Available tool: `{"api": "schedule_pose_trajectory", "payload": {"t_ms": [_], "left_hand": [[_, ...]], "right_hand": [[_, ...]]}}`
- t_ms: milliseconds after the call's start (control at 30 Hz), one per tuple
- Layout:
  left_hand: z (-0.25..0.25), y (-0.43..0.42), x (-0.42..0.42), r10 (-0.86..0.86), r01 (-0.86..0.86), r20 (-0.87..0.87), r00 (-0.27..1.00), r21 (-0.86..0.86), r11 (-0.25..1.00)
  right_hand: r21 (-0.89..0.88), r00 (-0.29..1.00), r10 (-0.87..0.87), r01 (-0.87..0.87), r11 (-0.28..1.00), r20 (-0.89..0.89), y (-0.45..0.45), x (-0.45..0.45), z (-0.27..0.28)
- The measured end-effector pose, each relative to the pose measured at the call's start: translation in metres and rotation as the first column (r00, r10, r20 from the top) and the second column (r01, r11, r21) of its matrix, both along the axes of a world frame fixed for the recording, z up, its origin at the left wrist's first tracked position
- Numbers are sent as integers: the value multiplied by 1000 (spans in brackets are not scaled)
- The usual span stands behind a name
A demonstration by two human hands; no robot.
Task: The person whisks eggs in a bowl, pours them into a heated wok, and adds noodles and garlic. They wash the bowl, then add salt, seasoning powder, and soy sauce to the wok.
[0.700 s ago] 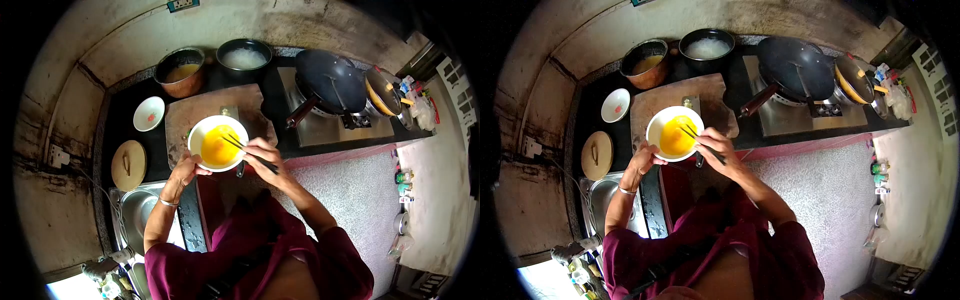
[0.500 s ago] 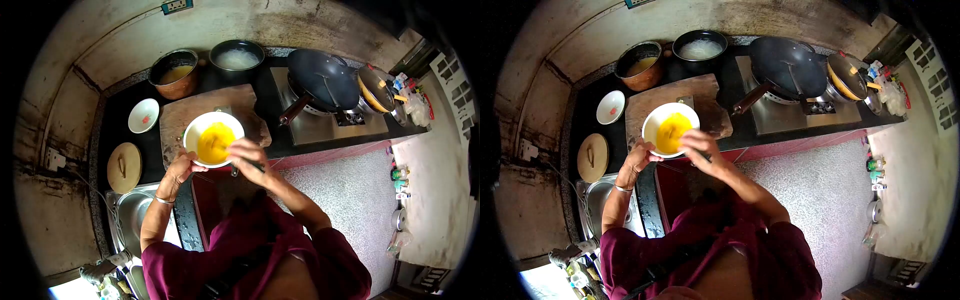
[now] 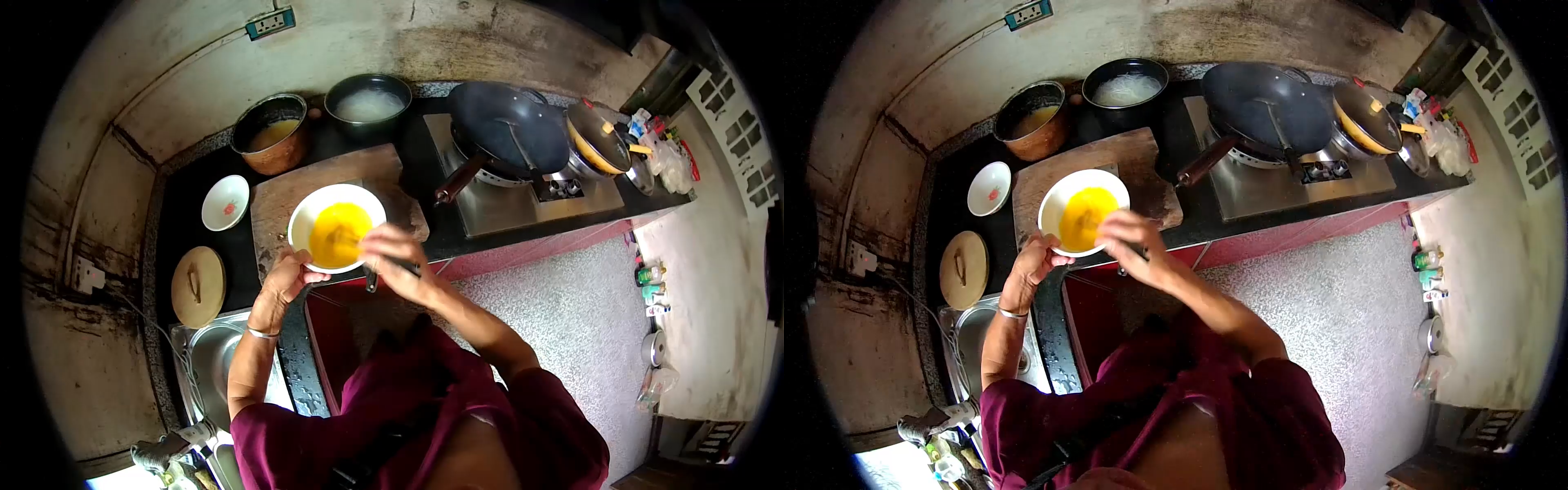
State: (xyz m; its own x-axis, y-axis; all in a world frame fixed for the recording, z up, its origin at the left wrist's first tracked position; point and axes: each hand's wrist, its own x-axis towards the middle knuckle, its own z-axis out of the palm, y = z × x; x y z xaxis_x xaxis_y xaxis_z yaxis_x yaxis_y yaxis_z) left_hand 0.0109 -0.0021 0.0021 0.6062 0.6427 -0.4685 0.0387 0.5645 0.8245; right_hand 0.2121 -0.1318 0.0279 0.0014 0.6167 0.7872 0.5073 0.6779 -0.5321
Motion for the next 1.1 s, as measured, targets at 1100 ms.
{"api": "schedule_pose_trajectory", "payload": {"t_ms": [1100], "left_hand": [[112,53,237,-165,152,178,970,85,985]], "right_hand": [[-18,994,-67,68,997,88,-14,246,119]]}}
